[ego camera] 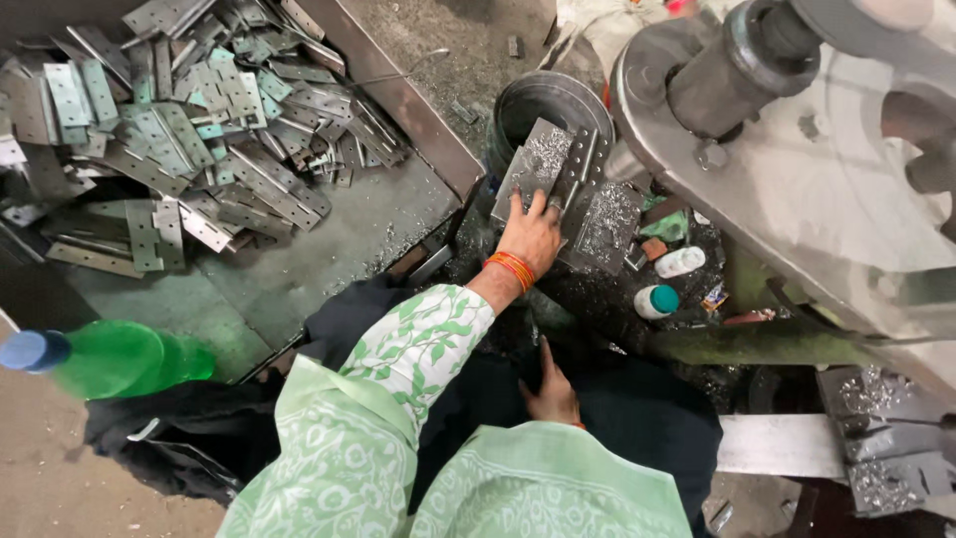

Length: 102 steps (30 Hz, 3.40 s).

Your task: The person places metal plates into a machine to punch holes, then collects the finished hinges into a bin.

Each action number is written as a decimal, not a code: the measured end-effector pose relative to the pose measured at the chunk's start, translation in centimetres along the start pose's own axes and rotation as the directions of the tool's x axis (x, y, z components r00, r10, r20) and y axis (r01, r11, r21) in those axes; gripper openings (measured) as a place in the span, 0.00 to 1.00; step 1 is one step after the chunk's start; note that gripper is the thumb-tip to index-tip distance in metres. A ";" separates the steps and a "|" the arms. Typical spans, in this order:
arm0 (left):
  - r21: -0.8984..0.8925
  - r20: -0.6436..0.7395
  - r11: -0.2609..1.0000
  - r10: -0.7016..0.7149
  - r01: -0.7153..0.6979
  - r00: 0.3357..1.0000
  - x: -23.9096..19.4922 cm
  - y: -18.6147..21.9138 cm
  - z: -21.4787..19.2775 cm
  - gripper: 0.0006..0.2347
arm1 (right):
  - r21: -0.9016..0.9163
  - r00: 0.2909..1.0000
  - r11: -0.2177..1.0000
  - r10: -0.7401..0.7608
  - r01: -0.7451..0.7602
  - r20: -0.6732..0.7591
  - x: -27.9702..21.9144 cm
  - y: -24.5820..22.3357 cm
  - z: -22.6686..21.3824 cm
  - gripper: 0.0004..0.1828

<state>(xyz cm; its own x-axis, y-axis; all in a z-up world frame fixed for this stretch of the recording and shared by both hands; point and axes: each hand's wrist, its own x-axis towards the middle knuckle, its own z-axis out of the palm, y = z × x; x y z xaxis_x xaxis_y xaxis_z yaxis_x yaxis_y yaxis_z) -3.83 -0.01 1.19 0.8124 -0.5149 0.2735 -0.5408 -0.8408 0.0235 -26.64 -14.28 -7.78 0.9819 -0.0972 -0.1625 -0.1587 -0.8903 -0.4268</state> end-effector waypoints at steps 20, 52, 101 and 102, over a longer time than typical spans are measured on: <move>-0.024 -0.056 0.999 -0.037 0.036 0.998 2.0 -0.6 1.6 0.14 | -0.063 1.000 0.998 -0.012 0.012 0.001 0.5 -1.0 -1.2 0.54; -0.092 0.008 0.993 -0.071 0.072 0.997 5.1 -1.5 2.6 0.16 | -0.171 0.993 0.982 0.095 -0.081 0.073 0.7 -2.4 -2.0 0.51; -0.919 -0.063 0.377 -0.426 0.114 0.903 -1.8 -3.6 0.2 0.08 | 0.509 0.951 0.853 0.051 0.117 -0.304 8.1 -4.4 -12.6 0.31; -0.970 0.015 0.214 -0.418 0.114 0.908 -1.1 -3.2 2.2 0.10 | 0.653 0.950 0.742 0.071 0.153 -0.304 9.1 -4.3 -12.4 0.29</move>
<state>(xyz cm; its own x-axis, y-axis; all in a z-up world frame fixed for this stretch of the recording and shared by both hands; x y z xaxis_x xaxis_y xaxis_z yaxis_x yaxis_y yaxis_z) -2.53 2.93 -1.32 0.9672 -0.1191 0.2242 -0.2341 -0.0767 0.9692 -15.77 -16.82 3.62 0.9531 -0.2904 0.0856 -0.0344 -0.3846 -0.9224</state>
